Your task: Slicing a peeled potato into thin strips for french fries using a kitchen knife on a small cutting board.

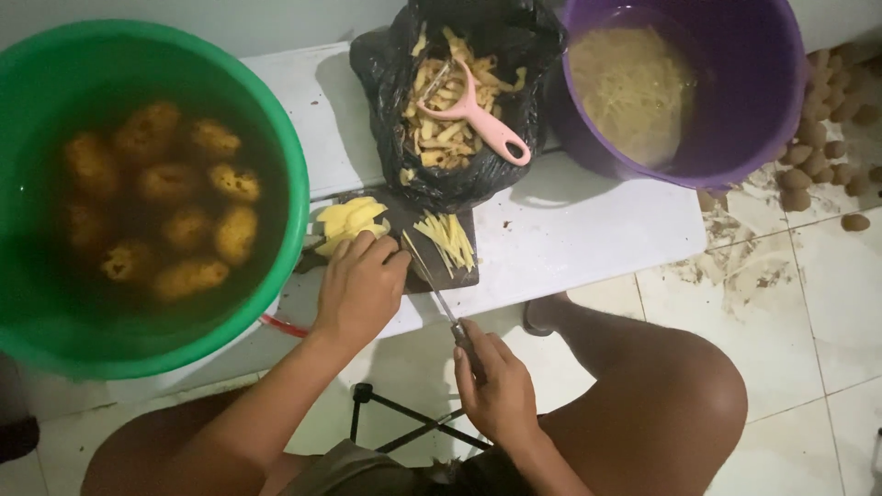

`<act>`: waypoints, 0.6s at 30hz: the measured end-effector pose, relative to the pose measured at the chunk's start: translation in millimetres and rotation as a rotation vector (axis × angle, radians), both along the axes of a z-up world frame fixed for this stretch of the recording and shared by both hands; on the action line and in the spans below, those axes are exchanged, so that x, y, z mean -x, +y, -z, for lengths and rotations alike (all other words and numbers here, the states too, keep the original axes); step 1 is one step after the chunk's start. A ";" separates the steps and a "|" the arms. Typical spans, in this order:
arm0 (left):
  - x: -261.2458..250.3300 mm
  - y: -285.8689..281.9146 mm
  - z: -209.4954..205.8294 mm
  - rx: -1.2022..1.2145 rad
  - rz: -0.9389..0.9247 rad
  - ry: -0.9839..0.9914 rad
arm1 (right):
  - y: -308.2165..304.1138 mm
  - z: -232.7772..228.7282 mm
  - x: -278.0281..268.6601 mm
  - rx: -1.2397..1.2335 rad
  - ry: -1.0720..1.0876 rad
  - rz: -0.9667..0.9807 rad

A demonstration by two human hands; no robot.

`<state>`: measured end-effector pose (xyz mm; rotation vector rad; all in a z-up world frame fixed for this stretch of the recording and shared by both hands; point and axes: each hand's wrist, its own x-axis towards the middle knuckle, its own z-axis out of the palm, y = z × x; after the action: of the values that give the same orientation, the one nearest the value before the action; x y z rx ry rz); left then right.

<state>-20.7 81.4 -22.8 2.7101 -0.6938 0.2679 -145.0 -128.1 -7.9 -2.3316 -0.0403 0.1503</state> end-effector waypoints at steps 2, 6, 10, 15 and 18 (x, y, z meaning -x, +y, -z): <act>-0.7 -0.5 0.6 -0.016 0.001 -0.020 | 0.8 1.8 -0.3 0.022 -0.031 -0.005; -2.6 -1.7 2.2 -0.114 0.033 0.023 | 3.3 -3.8 -2.5 0.022 0.015 0.003; -4.8 -2.5 7.4 -0.077 0.034 0.051 | 4.1 1.1 -0.7 -0.038 -0.077 -0.006; -5.2 -2.1 5.4 -0.052 0.007 0.092 | 4.0 2.3 -0.2 -0.029 -0.048 -0.023; -6.5 -1.8 -0.8 -0.094 0.025 0.073 | 5.1 -1.2 -1.8 -0.038 -0.047 -0.019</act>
<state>-14.2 79.6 -22.0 2.7816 -0.7361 0.1332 -143.1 -123.1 -6.7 -2.2972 -0.0884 0.1039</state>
